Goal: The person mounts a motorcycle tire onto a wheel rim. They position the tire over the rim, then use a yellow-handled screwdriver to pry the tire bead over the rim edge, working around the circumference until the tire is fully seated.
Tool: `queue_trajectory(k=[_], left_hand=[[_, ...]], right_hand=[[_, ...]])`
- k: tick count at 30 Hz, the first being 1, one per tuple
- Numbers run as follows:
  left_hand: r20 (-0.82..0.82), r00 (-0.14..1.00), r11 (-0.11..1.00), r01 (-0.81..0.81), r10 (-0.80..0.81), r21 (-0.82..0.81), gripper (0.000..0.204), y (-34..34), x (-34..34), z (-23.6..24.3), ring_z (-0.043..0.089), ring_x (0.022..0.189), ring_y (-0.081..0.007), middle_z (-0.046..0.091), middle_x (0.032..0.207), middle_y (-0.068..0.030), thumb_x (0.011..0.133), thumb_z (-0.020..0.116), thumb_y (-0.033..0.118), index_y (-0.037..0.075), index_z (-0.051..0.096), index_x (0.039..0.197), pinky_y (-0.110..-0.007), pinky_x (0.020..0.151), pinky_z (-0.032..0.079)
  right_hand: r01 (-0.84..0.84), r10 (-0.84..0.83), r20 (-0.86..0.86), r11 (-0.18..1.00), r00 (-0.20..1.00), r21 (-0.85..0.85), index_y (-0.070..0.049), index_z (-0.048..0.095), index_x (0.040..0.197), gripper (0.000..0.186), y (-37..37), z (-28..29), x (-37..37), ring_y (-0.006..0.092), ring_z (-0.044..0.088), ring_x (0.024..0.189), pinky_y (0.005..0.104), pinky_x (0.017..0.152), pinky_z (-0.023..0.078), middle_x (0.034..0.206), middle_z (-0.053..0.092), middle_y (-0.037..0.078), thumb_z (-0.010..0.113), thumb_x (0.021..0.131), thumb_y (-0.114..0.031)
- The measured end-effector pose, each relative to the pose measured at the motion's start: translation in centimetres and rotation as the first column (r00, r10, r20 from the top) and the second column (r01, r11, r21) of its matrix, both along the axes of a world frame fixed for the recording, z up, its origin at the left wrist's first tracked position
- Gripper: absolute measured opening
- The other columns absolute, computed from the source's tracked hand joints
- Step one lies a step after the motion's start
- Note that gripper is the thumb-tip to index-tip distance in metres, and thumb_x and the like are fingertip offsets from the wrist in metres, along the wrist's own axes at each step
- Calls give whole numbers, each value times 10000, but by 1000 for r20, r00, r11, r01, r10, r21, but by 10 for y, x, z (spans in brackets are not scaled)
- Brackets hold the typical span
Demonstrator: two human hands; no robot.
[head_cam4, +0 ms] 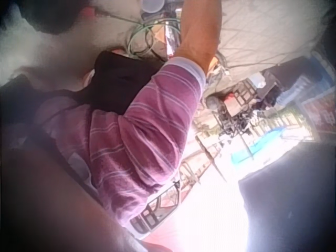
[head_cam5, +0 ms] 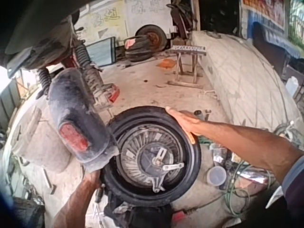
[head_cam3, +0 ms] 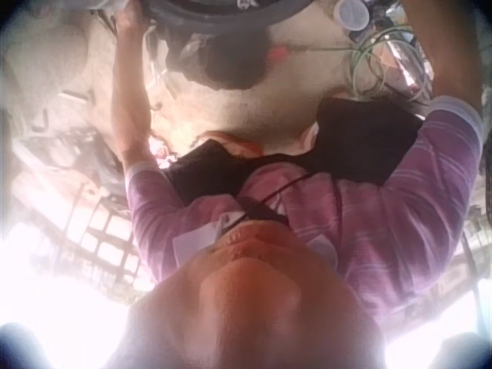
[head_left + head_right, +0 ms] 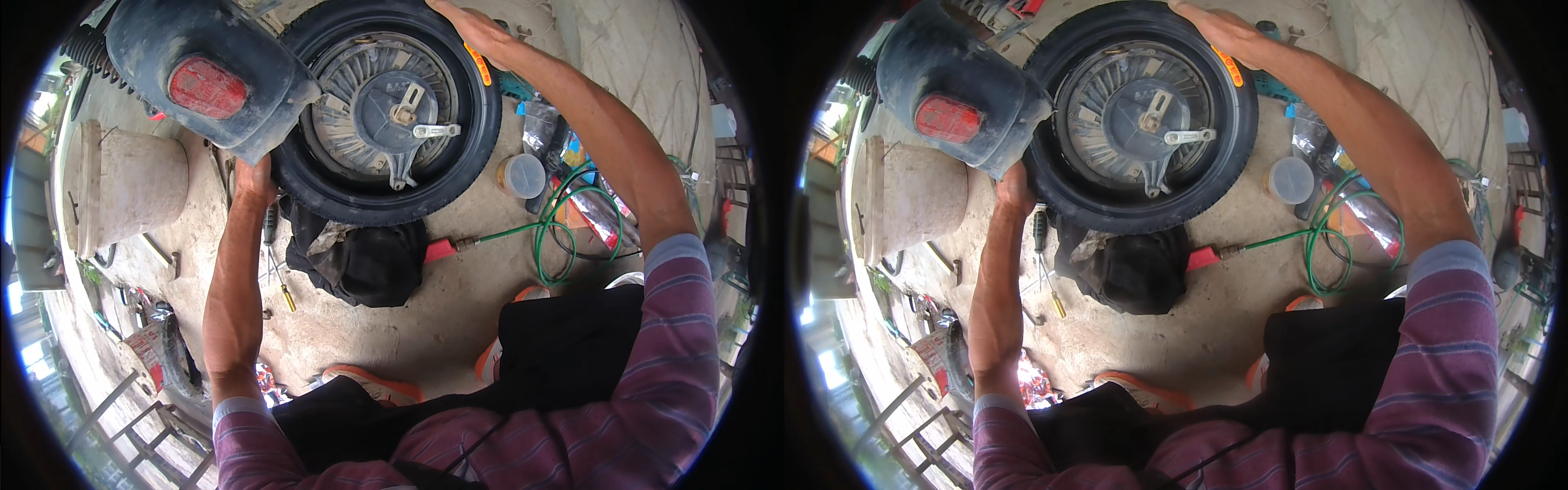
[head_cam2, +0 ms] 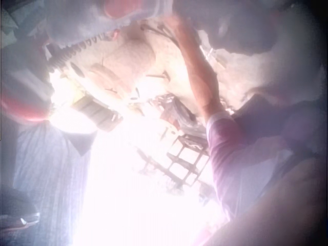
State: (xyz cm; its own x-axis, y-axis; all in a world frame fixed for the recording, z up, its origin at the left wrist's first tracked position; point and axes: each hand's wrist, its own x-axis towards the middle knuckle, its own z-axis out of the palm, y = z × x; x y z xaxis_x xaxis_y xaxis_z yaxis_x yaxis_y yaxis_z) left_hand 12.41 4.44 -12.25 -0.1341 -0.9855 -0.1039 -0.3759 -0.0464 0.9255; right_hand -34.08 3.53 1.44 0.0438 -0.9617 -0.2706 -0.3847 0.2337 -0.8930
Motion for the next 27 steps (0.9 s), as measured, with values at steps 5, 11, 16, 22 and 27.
queue_trajectory(k=[5, 11, 16, 22, 27], left_hand=[[-371, 911, 949, -63, 181, 308, 647, 27, -55, 66, 631, 1241, -247, 630, 1403, -102, 1070, 525, 541, 35, 529, 1473, -376, 1063, 526], [-536, 817, 926, 4, 214, 377, 471, 25, -28, 53, 653, 1229, -239, 673, 1372, -126, 960, 724, 284, 24, 643, 1345, -422, 1058, 521], [-431, 879, 939, -50, 203, 342, 620, 32, -78, 100, 651, 1196, -246, 654, 1373, -175, 1008, 605, 480, -6, 604, 1394, -384, 1023, 512], [-455, 867, 937, -38, 204, 347, 701, 31, -68, 88, 598, 1256, -225, 634, 1405, -156, 1050, 496, 567, 9, 543, 1471, -369, 1095, 457], [-422, 900, 982, -31, 109, 187, 917, 24, -63, 74, 580, 1321, -320, 586, 1442, -279, 988, 535, 674, -104, 499, 1473, -393, 1139, 430]], right_hand=[[-6, 14, 50, 986, 999, -165, -41, 672, 1362, 815, -26, -36, -23, 317, 685, 538, 399, 523, 596, 1000, 763, 212, 367, 1029, -720], [66, -63, 25, 985, 998, -161, -30, 505, 1540, 910, -4, -27, 6, 261, 616, 1318, 349, 1138, 486, 1471, 602, 190, 470, 989, -753], [154, -192, 281, 976, 940, 153, -51, 491, 1555, 879, -11, -23, -20, 234, 588, 1317, 336, 1125, 465, 1484, 590, 140, 527, 989, -722], [111, -174, 336, 974, 926, 198, -59, 556, 1494, 761, -15, -24, -6, 207, 654, 1231, 349, 1082, 515, 1423, 647, 109, 494, 1034, -661], [101, -165, 381, 978, 910, 182, -56, 553, 1495, 738, -15, -23, 1, 214, 651, 1249, 355, 1101, 499, 1426, 646, 98, 475, 1049, -639]])
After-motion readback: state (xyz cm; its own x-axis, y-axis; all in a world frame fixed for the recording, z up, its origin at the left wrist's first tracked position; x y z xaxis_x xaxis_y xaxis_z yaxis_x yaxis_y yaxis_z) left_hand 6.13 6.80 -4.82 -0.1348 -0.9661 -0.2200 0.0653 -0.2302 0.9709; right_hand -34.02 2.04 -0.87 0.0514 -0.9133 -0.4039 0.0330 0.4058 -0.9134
